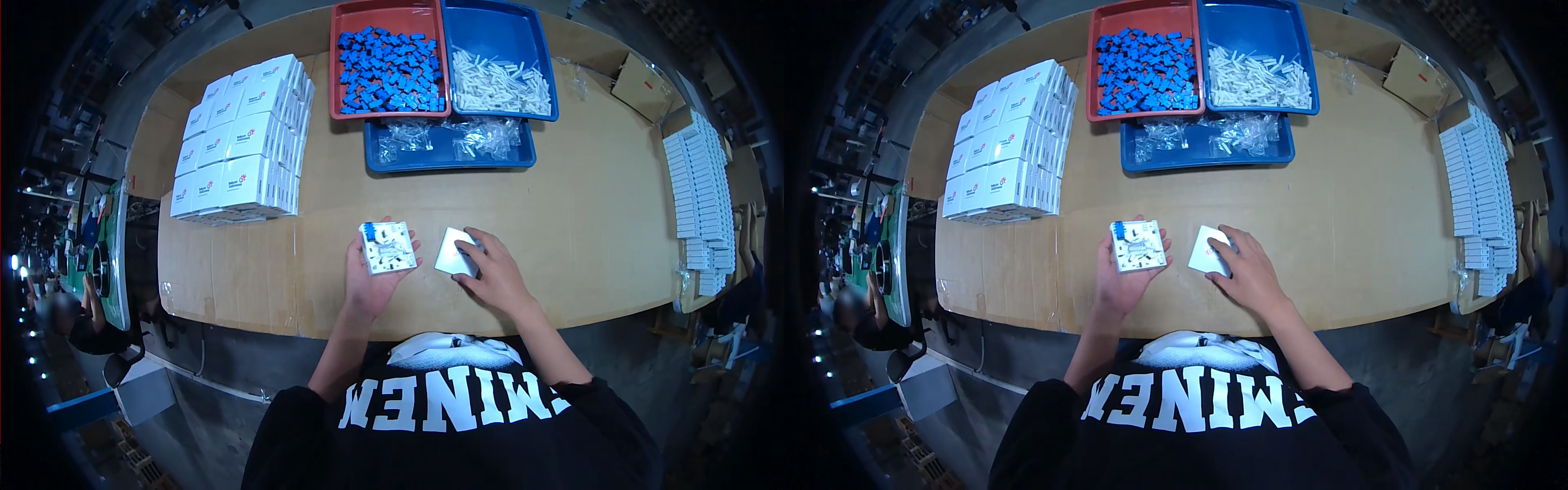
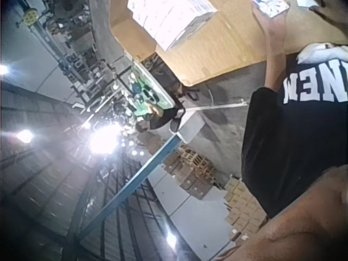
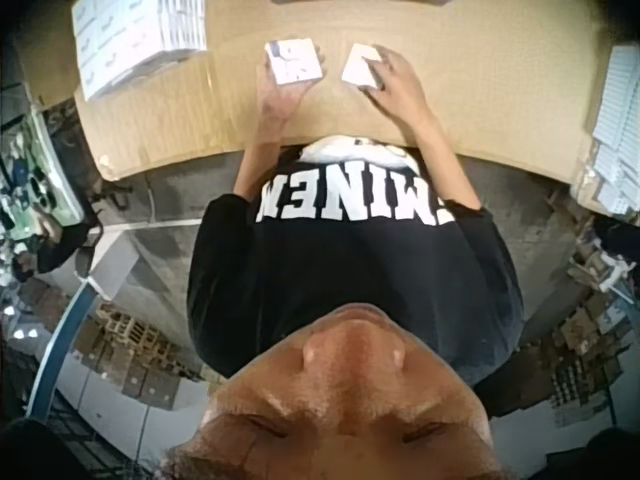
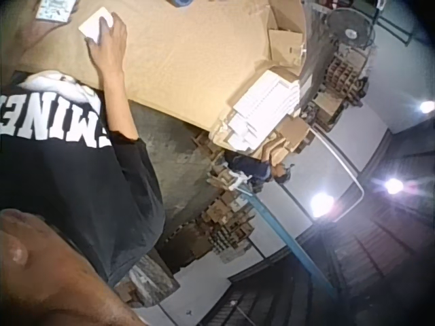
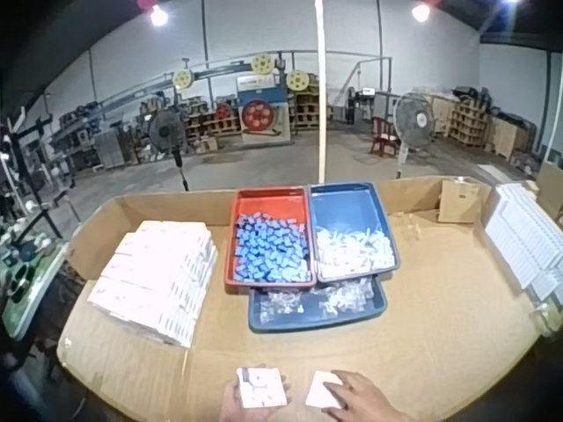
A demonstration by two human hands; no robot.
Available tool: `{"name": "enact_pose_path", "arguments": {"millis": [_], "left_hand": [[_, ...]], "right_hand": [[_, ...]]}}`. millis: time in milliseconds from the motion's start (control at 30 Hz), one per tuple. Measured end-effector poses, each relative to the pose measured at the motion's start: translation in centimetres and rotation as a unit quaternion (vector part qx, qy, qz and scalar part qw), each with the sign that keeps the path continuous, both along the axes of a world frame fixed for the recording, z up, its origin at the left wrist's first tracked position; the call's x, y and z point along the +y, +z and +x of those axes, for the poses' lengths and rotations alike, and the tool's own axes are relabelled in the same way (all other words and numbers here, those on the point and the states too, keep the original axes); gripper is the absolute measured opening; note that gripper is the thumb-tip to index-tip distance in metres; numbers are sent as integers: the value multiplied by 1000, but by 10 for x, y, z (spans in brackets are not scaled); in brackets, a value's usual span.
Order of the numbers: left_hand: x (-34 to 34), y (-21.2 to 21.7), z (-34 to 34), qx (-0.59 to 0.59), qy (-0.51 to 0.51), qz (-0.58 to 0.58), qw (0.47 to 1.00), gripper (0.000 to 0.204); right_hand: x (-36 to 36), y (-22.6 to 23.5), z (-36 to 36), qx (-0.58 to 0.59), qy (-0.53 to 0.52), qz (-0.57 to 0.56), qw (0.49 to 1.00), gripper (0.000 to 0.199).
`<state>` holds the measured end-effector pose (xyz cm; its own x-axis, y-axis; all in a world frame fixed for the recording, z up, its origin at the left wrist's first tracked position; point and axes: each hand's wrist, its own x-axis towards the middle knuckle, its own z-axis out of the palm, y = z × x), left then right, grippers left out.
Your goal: The recorder is assembling small electronic components by placing blue plastic covers and small screws into white rectangular casings, then closing the casings.
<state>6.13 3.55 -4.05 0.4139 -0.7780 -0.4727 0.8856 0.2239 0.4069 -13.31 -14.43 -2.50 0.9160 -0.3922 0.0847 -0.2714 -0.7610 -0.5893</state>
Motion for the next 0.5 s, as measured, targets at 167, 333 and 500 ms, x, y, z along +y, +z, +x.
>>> {"name": "enact_pose_path", "arguments": {"millis": [167, 333, 500], "left_hand": [[-10, -3, -13, 2, -6, -28, 1000, 66], [-6, 3, -16, 34, -12, -13, 999, 66], [-8, 5, -18, 37, -35, -23, 998, 66]], "right_hand": [[0, 1, 4, -53, -15, 14, 998, 58], [-5, 14, 7, -171, -81, 556, 809, 53], [-6, 22, 11, -194, -62, 651, 732, 48]]}}
